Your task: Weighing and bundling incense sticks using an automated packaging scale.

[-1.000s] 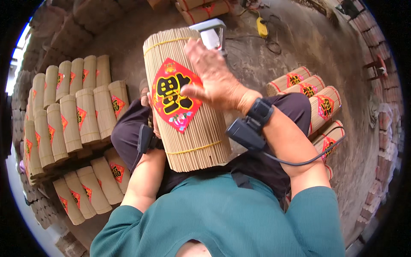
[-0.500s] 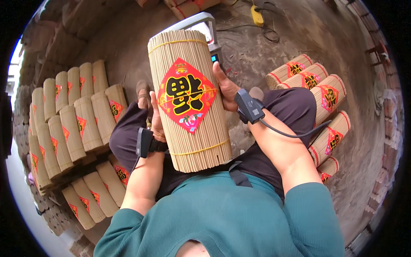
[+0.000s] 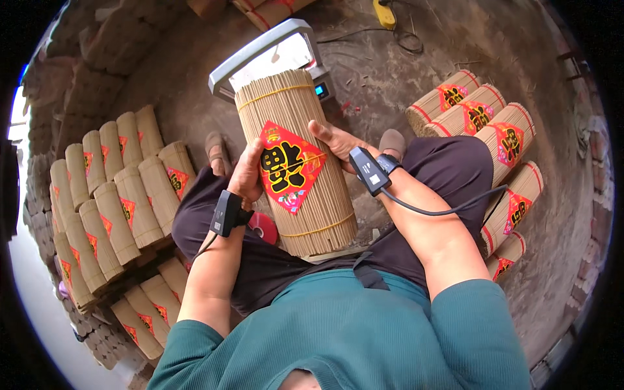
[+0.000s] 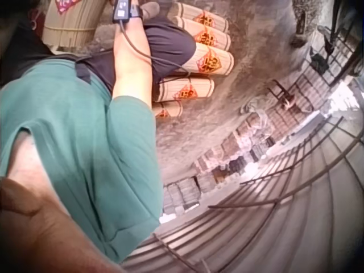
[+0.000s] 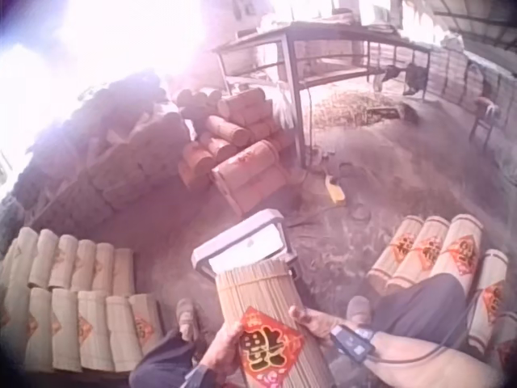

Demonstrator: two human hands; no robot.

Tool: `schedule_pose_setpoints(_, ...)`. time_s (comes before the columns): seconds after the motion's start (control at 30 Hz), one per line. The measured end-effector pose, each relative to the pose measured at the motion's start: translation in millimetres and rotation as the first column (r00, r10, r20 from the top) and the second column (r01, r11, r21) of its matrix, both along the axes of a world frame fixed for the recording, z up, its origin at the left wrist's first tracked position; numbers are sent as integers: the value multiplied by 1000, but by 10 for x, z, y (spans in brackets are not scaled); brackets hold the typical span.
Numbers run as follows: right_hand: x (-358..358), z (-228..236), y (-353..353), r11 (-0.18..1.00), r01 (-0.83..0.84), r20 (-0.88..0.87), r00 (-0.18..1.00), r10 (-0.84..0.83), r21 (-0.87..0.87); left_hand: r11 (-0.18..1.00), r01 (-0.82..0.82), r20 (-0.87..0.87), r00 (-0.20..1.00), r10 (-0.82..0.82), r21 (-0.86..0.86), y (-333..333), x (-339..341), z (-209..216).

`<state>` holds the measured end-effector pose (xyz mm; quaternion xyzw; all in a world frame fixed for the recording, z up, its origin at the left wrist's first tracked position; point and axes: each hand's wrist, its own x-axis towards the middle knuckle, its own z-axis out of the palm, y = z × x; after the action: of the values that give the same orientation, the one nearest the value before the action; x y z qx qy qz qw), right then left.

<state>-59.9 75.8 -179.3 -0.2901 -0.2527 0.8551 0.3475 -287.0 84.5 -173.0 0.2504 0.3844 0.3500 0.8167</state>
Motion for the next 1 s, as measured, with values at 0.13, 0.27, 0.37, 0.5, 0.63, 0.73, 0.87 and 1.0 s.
schedule_pose_setpoints(0.13,71,-107,162,998,-24,85,996,29,-65,996,3,26,1000,-1,-85,125,90,-129)
schedule_pose_setpoints(0.27,91,-215,323,993,0,54,999,7,-120,990,-28,34,999,33,-135,255,99,-300)
schedule_pose_setpoints(0.37,91,-276,502,992,-1,88,996,12,-123,992,-13,30,999,17,-128,351,80,-430)
schedule_pose_setpoints(0.5,96,-524,745,994,-55,197,978,73,-93,990,-73,2,997,73,-124,502,103,-587)
schedule_pose_setpoints(0.63,35,-497,920,992,-53,94,994,64,-116,985,-124,0,992,125,-123,627,82,-713)
schedule_pose_setpoints(0.73,17,-546,1024,986,-2,4,1000,3,-165,980,-147,4,989,148,-137,699,80,-787)
schedule_pose_setpoints(0.87,5,-622,1109,987,38,12,999,-37,-153,975,-176,2,984,178,-135,775,97,-872)
schedule_pose_setpoints(1.0,15,-819,1203,986,-26,34,999,32,-164,952,-209,52,973,226,-223,797,95,-959)
